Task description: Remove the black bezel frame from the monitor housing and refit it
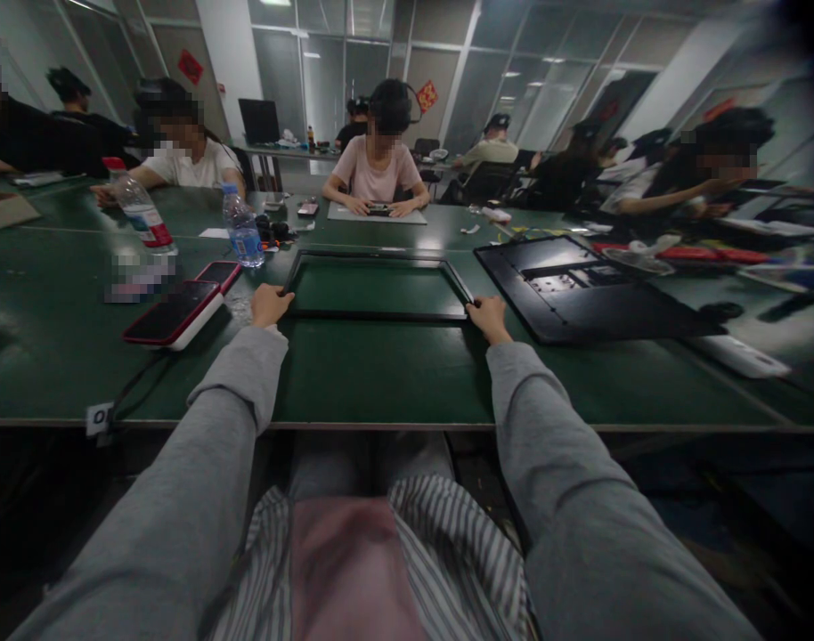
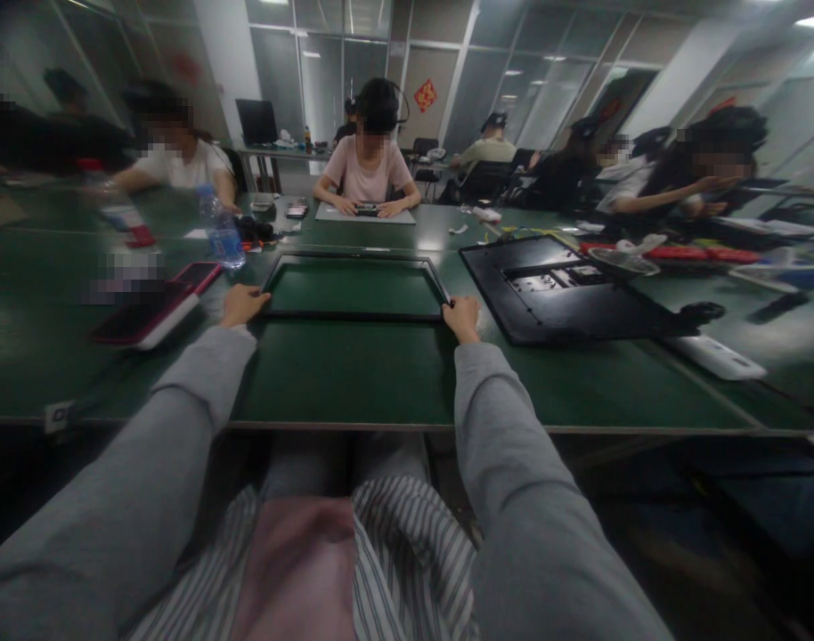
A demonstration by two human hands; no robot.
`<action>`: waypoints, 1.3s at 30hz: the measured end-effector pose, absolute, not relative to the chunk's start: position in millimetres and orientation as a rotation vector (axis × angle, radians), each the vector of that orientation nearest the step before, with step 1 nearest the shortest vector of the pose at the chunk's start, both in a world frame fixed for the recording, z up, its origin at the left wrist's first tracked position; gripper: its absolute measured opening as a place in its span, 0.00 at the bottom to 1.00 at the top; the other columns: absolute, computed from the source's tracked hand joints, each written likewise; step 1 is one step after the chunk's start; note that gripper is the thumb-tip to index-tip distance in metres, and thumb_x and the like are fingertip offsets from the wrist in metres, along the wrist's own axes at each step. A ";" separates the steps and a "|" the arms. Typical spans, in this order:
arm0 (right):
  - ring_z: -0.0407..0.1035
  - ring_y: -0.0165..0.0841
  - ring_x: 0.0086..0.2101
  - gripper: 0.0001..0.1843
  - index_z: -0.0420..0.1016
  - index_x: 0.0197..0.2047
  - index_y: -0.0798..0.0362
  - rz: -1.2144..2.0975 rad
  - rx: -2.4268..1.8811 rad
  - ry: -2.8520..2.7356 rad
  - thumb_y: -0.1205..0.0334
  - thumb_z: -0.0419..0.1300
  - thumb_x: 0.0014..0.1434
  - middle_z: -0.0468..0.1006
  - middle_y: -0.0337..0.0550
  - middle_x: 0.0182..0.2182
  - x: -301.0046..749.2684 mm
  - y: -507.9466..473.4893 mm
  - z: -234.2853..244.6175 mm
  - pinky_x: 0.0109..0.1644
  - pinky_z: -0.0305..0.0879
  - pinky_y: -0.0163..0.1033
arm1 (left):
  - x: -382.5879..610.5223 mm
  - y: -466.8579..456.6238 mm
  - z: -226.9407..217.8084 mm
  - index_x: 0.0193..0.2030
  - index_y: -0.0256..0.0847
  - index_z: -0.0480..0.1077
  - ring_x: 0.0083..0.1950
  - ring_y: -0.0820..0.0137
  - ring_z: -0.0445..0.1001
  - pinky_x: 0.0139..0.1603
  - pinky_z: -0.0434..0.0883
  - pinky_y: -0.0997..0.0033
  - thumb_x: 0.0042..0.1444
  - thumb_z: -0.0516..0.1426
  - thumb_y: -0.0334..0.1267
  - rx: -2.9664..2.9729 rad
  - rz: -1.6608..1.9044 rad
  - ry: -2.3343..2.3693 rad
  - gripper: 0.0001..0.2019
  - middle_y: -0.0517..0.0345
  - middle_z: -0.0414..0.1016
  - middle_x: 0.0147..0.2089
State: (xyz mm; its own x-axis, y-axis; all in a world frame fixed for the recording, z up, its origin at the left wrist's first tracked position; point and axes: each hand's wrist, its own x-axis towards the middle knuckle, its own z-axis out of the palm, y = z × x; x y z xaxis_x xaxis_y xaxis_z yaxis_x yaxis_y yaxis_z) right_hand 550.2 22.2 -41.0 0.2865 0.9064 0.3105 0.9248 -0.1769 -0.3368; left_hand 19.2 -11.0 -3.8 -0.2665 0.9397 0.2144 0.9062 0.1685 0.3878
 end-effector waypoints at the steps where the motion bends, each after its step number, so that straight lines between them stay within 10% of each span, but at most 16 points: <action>1: 0.69 0.52 0.56 0.24 0.85 0.56 0.63 -0.048 -2.103 -1.634 0.60 0.57 0.63 0.81 0.63 0.48 549.8 21.9 -40.7 0.66 0.61 0.55 | 18.8 -10.6 -4.1 0.60 0.38 0.82 0.57 0.54 0.80 0.55 0.74 0.63 0.69 0.58 0.46 1.859 0.686 2.339 0.20 0.43 0.84 0.56; 26: 0.76 0.50 0.51 0.30 0.82 0.59 0.66 0.093 -1.843 -1.495 0.64 0.54 0.57 0.83 0.64 0.49 542.0 16.7 -29.9 0.64 0.68 0.54 | 18.2 -5.9 -8.1 0.56 0.39 0.83 0.59 0.51 0.79 0.59 0.74 0.58 0.71 0.52 0.47 1.878 0.753 2.294 0.22 0.41 0.83 0.56; 39: 0.77 0.46 0.51 0.31 0.79 0.62 0.62 0.161 -1.796 -1.455 0.62 0.55 0.58 0.83 0.62 0.53 545.4 18.9 -35.3 0.62 0.71 0.52 | 19.7 -3.0 -11.8 0.70 0.32 0.73 0.68 0.54 0.74 0.71 0.66 0.60 0.72 0.52 0.45 1.982 0.863 2.156 0.27 0.39 0.76 0.68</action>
State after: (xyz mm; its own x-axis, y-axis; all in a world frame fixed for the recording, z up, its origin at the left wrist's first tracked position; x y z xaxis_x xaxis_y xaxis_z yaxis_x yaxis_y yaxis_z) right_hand 545.4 18.9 -35.3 0.3297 0.8684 0.3705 0.7664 -0.0170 -0.6422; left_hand 19.7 -3.0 -11.8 -0.1547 0.9401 0.3038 0.8900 -0.0009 0.4559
